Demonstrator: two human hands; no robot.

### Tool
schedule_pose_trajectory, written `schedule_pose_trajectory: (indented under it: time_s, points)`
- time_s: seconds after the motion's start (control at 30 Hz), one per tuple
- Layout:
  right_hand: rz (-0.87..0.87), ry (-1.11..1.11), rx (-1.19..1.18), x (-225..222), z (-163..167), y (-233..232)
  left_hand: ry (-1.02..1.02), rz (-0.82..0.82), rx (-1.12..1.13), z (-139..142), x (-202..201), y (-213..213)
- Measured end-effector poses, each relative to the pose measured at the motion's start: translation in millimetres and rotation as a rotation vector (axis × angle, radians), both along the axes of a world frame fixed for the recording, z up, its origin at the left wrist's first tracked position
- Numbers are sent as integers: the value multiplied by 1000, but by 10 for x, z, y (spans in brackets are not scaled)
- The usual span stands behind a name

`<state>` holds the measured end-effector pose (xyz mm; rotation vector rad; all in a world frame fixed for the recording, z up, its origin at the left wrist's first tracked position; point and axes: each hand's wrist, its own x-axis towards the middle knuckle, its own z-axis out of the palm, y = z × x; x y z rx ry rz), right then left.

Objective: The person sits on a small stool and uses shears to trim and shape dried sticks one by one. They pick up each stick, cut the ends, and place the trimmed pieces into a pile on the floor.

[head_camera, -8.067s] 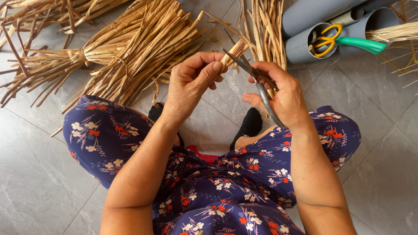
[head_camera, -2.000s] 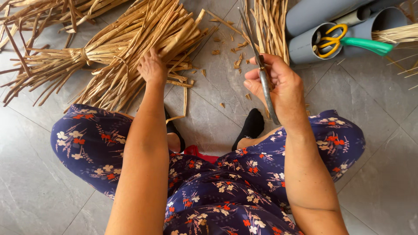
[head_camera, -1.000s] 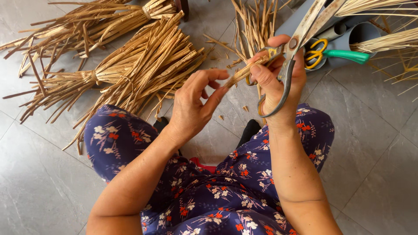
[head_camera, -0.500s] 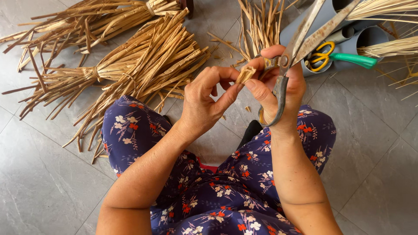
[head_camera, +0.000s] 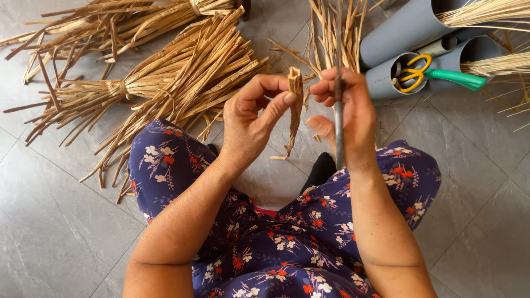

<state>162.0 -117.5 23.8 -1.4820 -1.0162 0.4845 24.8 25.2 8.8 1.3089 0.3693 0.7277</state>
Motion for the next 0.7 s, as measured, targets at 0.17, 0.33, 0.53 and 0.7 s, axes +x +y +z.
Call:
schedule_pose_trajectory:
  time_s: [0.17,0.33,0.53,0.7]
  points:
    - [-46,-367,-217,-93,63,-43,-84,-23,-78,-17,-28,40]
    - [-26,-402,-202,-158,134,-13,6,-14,7,11,-62,24]
    - [-64,-403,-246,-219,172,35,-52,-29,-66,32,-76,24]
    - [-75,-341,-254,-255,177,59,-65,-57,-148,20,-80,21]
